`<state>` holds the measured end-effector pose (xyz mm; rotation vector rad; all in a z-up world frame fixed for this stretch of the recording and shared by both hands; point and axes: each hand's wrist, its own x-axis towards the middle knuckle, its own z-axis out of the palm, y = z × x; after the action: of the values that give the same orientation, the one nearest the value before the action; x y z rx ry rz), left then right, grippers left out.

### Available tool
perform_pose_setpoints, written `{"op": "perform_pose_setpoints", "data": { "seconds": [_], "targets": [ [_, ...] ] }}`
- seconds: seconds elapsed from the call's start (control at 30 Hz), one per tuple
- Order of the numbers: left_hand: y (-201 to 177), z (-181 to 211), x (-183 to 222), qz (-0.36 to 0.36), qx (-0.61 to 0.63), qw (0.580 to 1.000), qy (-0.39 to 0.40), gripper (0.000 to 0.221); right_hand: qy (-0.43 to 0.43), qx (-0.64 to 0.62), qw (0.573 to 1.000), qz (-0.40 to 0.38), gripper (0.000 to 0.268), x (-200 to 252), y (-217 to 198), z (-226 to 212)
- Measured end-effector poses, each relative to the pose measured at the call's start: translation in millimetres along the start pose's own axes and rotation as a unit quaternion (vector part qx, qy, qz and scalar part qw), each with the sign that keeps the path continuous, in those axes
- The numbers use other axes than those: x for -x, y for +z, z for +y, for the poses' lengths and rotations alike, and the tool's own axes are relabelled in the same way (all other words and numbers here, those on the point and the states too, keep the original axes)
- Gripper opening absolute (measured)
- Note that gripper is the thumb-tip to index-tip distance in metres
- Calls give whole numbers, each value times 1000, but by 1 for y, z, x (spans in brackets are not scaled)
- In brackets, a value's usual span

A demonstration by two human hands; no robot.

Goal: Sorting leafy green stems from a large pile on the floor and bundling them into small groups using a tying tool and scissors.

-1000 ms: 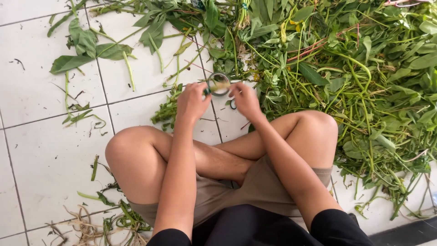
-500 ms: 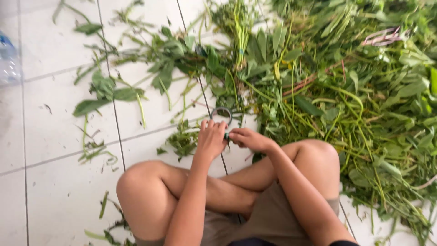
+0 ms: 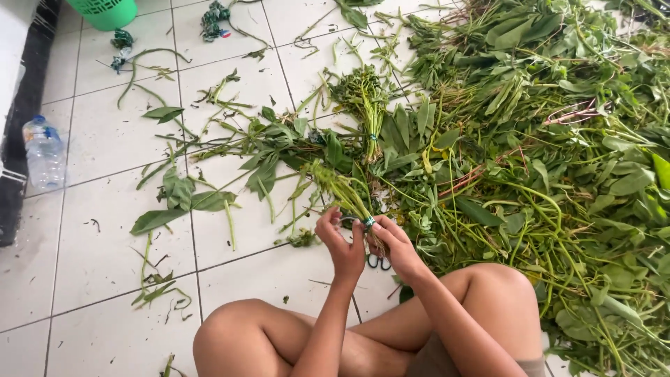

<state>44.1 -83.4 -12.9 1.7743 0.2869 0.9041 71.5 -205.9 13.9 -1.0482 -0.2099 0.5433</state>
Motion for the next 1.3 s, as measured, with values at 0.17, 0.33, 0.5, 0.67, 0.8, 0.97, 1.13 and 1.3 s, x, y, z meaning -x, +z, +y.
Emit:
{"op": "perform_pose_setpoints", "data": {
  "seconds": [0.17, 0.33, 0.5, 0.67, 0.8, 0.97, 1.13, 1.3],
  "targets": [
    [26, -35, 8, -44, 78, 989, -119, 39, -86, 134, 987, 31, 24, -32, 26, -30],
    [24, -17, 3, -151, 95, 969, -172, 46, -219, 195, 955, 49, 22, -97, 33, -70],
    [29, -25, 7, -259, 84, 953, -132, 41, -392, 182, 901, 49, 23, -174, 33, -106],
    [28, -29, 6, -304, 60, 942, -127, 40, -270, 211, 936, 86, 31, -234, 8, -97],
    [28, -26, 4, -332, 50, 931, -141, 39, 18, 379, 912, 156, 83, -278, -84, -19],
    [24, -17, 3, -336, 68, 926, -160, 35, 67, 420, 898, 115, 74, -258, -127, 41],
    [26, -18, 8, -357, 67, 918, -161, 36, 50, 317, 943, 91, 56, -212, -127, 29],
    [33, -34, 15, -378, 45, 908, -174, 35, 23, 321, 947, 11, 44, -135, -91, -40]
  ]
}}
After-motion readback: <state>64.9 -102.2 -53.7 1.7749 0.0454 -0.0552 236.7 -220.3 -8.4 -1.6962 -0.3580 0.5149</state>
